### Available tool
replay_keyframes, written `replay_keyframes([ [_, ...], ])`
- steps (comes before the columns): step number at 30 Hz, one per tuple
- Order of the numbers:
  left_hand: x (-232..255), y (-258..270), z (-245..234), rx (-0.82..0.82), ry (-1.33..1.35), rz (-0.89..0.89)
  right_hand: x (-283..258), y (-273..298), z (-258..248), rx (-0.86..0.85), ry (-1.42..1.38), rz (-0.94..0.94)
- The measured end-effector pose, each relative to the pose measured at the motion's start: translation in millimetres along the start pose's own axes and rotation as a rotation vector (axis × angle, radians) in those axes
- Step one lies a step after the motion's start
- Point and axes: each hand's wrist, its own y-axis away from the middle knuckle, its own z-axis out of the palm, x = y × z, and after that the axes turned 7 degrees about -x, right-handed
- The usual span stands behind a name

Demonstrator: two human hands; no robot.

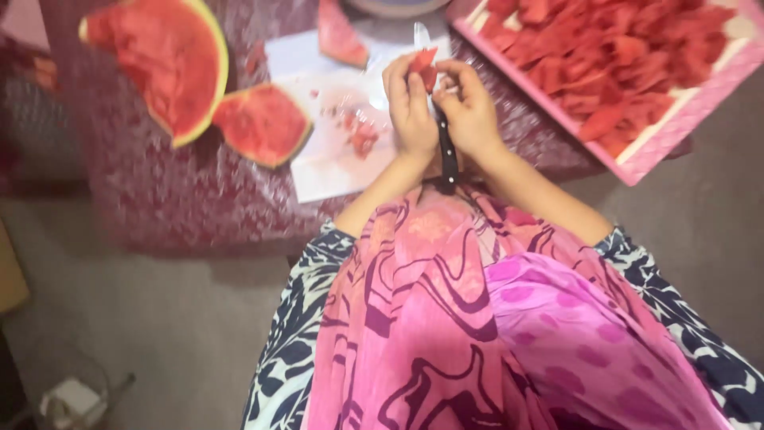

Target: Cutting a whole watermelon into small cubes and placing them in a tray.

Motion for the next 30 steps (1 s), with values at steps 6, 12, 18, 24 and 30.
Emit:
replay_keyframes([
  [6, 7.1, 7.6, 86.6, -0.012, -0.064, -0.001, 23.4, -7.4, -80.8, 0.058, -0.282, 0.063],
  [12, 2.8, 7.1, 191.5, -0.094, -0.045, 0.018, 46.6, -20.1, -188.0, 0.068, -0.418, 0.169],
  [18, -18.2, 12.5, 270.7, -0.111, -0.026, -0.031, 72.1, -35.9, -272.4, 0.100, -0.308, 0.196],
  [24, -30.7, 4.6, 303.5, -0.111, -0.115, 0.002, 33.9, -41.9, -296.9, 0.129, 0.128, 0.209],
  [30, -50.1, -5.2, 315.3, -0.198, -0.109, -0.089, 44.4, -53.2, -303.4, 0.134, 0.368, -0.007],
])
